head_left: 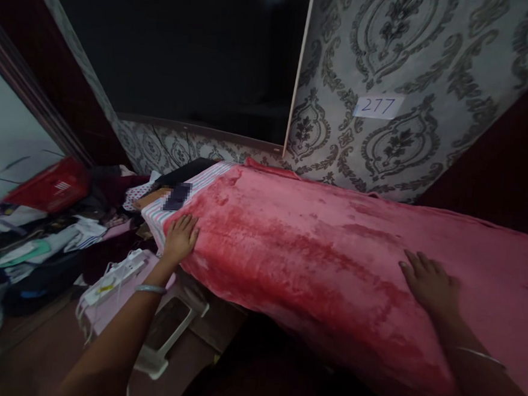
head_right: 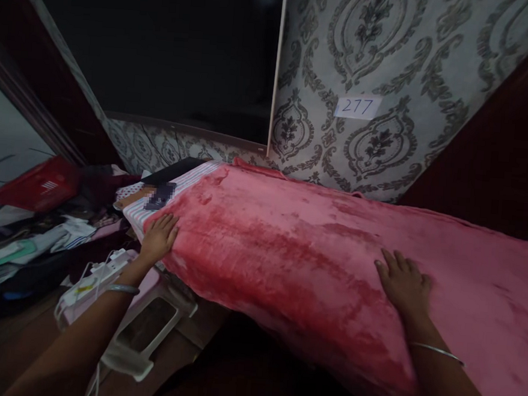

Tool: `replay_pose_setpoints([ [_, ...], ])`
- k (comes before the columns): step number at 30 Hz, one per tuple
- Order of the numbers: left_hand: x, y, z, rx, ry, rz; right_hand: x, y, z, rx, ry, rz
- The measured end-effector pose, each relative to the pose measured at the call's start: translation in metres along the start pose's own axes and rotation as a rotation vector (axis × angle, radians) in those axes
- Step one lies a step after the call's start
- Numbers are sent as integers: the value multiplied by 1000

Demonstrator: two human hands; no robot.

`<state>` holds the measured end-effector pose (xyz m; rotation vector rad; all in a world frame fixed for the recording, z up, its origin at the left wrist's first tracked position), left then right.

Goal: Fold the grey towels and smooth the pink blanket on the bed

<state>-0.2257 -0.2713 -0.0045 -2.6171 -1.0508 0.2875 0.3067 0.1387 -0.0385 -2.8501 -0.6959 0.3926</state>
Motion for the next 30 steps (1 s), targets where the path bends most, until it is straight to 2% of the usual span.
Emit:
replay_pose_setpoints([
  [4,8,-17,-5,-39,17,-62,-7,0,-4,25,51,24],
  [6,25,-32,-8,-46,39,-64,-10,-1,-6,11,76,53],
  [8,61,-48,-11,-52,73,19,-12,-1,-8,1,80,69],
  [11,135,-64,-14,-132,118,227,-14,-2,-10,3,69,71],
  [14,199,-71,-16,-215,134,357,-14,-3,-13,-44,69,92],
  [17,231,-73,-12,-207,106,383,-13,-7,-20,-137,34,140],
  [20,237,-73,-4,-155,60,383,-24,-11,-30,-163,-10,216],
  [22,236,-73,0,-125,49,392,-47,-15,-36,-120,-30,197],
  [23,236,-74,2,-120,46,394,-66,-16,-36,-96,-43,139],
  [27,235,-76,3,-119,31,392,-167,-13,-21,-94,-151,-250],
  [30,237,-77,1,-110,8,392,-220,-8,-5,-127,-201,-398],
])
Point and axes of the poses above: each hand's wrist, its own y-axis away from the middle knuckle, its own z-axis out of the palm, x = y × z, the point moved 5 cm from there along -y, towards the middle knuckle, and after that the axes turned 8 degrees about -y, right-handed, at the moved point
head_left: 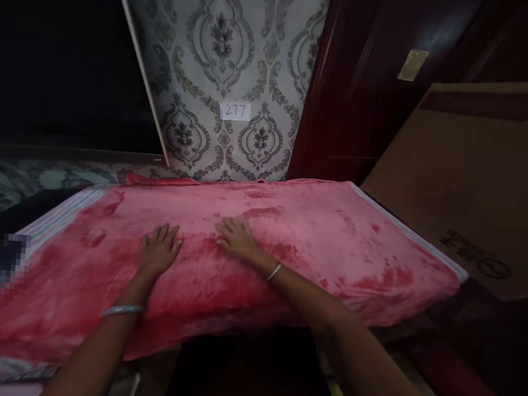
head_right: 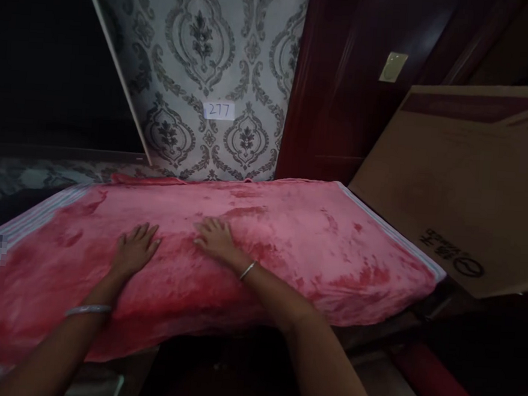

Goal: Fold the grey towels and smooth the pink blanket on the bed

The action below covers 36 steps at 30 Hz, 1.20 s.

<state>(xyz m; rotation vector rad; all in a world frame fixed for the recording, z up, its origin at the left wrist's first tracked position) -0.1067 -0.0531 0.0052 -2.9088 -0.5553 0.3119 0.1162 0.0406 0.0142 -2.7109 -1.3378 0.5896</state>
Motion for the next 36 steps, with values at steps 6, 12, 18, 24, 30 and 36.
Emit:
replay_pose_setpoints([
  [6,0,-3,-1,-21,-3,1,25,-3,5,-35,-2,-25],
  [12,-2,-7,3,-5,10,8,160,44,-46,21,123,312],
  [18,-6,-9,7,1,21,11,289,136,-97,57,232,692],
  [24,-10,-10,7,19,57,16,383,236,-131,132,260,961],
  [30,-12,-12,11,36,70,10,429,315,-158,245,263,1182],
  [36,-15,-12,15,57,55,5,427,339,-167,310,196,1237],
])
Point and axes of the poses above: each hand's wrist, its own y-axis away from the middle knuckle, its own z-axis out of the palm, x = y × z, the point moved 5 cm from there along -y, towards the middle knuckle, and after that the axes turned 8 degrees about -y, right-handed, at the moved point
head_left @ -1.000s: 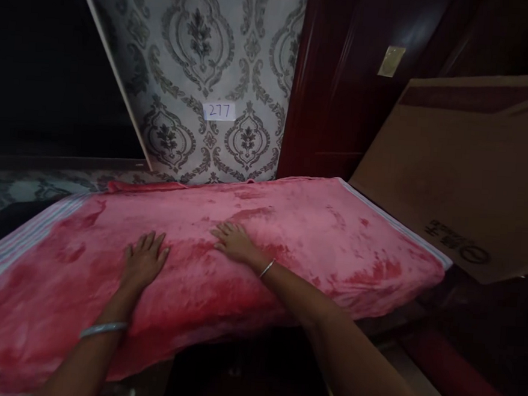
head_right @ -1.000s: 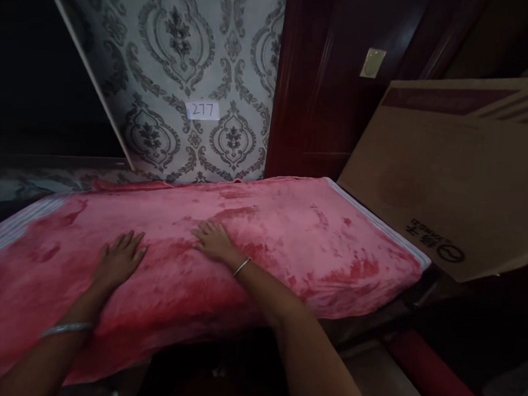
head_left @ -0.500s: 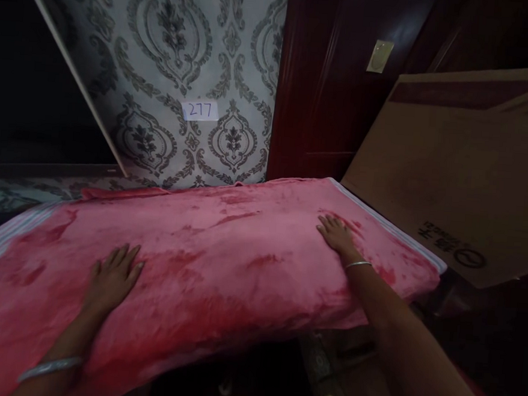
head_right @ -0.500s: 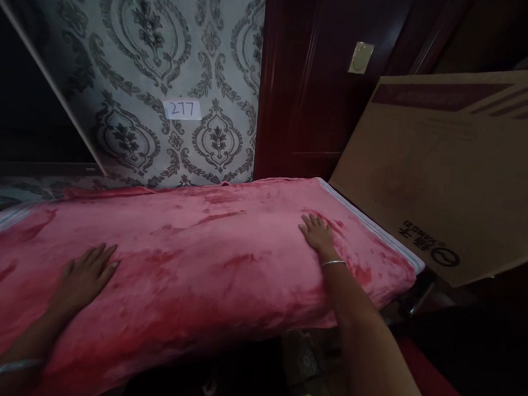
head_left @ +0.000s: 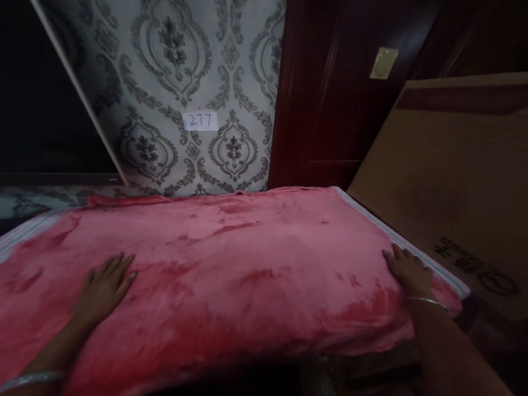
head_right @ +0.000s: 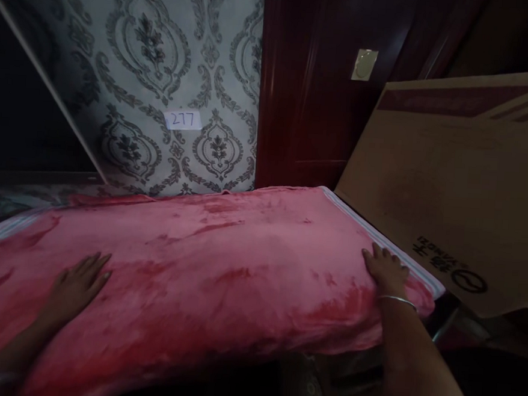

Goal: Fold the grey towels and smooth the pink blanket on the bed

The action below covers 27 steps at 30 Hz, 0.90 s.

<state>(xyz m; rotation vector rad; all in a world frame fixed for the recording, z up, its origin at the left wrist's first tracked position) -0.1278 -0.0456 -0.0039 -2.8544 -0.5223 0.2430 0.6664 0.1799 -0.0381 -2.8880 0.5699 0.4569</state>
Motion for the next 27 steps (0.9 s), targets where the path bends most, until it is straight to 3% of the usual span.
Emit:
replay_pose_setpoints([
  [3,4,2,-3,-23,-5,-8,-13,4,-6,77,-15,100],
  [6,8,5,-8,-21,-19,-13,-56,10,-6,118,-54,83],
  [10,7,5,-11,-61,-18,-50,-172,39,22,-95,-96,-317],
  [13,11,-5,-18,-66,36,-78,-277,93,46,-203,-104,-704],
  [16,35,-29,-32,-7,127,-36,-369,160,64,-293,-139,-947],
  [19,73,-58,-39,-17,174,-6,-434,219,74,-348,-207,-1085],
  [23,115,-77,-30,-84,108,5,-475,262,84,-351,-224,-1188],
  [27,126,-76,-16,-32,31,39,-480,257,94,-360,-204,-1224],
])
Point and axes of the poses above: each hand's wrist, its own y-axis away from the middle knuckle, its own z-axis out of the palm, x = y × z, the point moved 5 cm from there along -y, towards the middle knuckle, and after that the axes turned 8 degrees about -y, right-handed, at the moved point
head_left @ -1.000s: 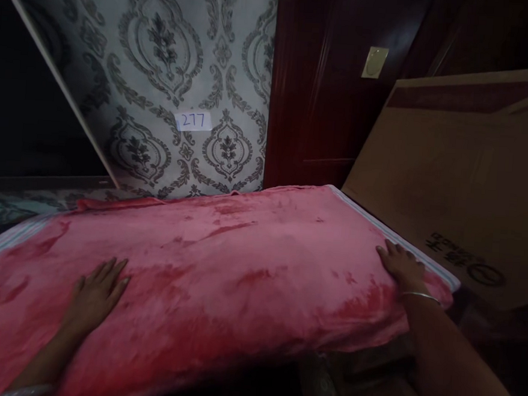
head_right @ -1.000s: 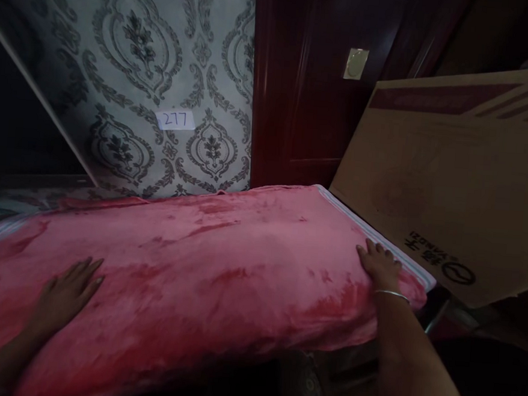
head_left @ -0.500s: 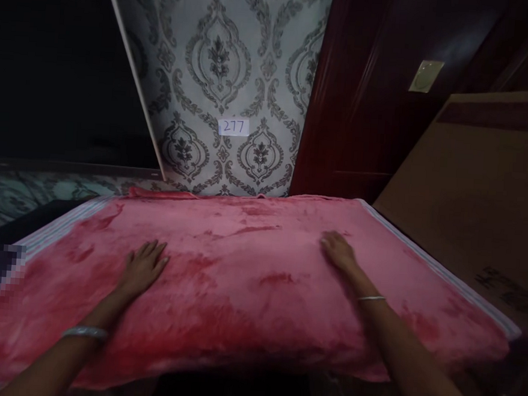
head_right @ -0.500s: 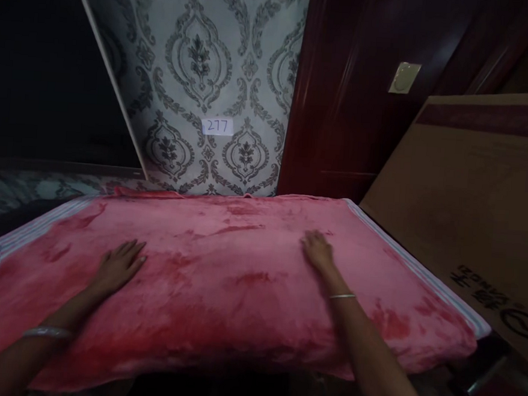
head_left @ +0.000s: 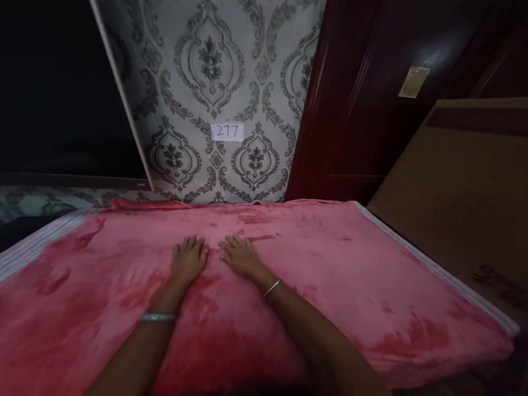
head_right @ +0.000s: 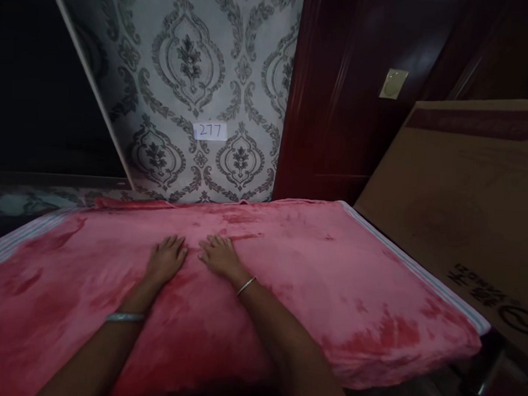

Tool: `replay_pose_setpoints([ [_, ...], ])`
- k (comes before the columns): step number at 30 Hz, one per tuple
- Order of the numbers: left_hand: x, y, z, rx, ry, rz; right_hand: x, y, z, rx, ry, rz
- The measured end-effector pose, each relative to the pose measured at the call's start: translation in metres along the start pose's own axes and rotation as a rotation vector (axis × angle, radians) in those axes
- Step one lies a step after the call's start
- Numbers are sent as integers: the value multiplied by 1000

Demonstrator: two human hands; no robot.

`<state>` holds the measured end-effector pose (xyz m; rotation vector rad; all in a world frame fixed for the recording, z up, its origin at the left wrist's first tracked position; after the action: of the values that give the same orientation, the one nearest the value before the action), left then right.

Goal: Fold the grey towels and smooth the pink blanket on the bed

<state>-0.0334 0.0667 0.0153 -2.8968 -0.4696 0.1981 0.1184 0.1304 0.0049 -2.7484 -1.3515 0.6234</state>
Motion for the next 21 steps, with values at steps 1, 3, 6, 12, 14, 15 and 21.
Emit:
replay_pose_setpoints([
  [1,-1,0,3,7,-5,7,9,-1,-2,-9,5,7],
  [3,-4,-1,6,10,-6,18,38,0,-11,-27,21,49],
  [6,-8,-5,10,-1,5,15,100,12,-37,-19,51,188],
  [12,-10,-11,16,8,-13,15,259,95,-102,21,177,664],
  [14,-11,-12,17,7,-30,14,306,139,-121,64,210,800],
  [15,-12,-12,18,3,-36,13,327,162,-129,90,224,858],
  [21,-15,-15,23,-3,-25,4,400,304,-156,332,214,1196],
])
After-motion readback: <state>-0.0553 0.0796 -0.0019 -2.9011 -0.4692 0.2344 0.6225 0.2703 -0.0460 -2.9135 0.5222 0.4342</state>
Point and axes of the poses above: each hand's wrist, its own y-axis away from the middle knuckle, its own z-axis out of the palm, x = y × z, the point moved 5 cm from there along -y, towards the middle knuckle, and after that the axes turned 8 degrees about -y, right-handed, at the moved point
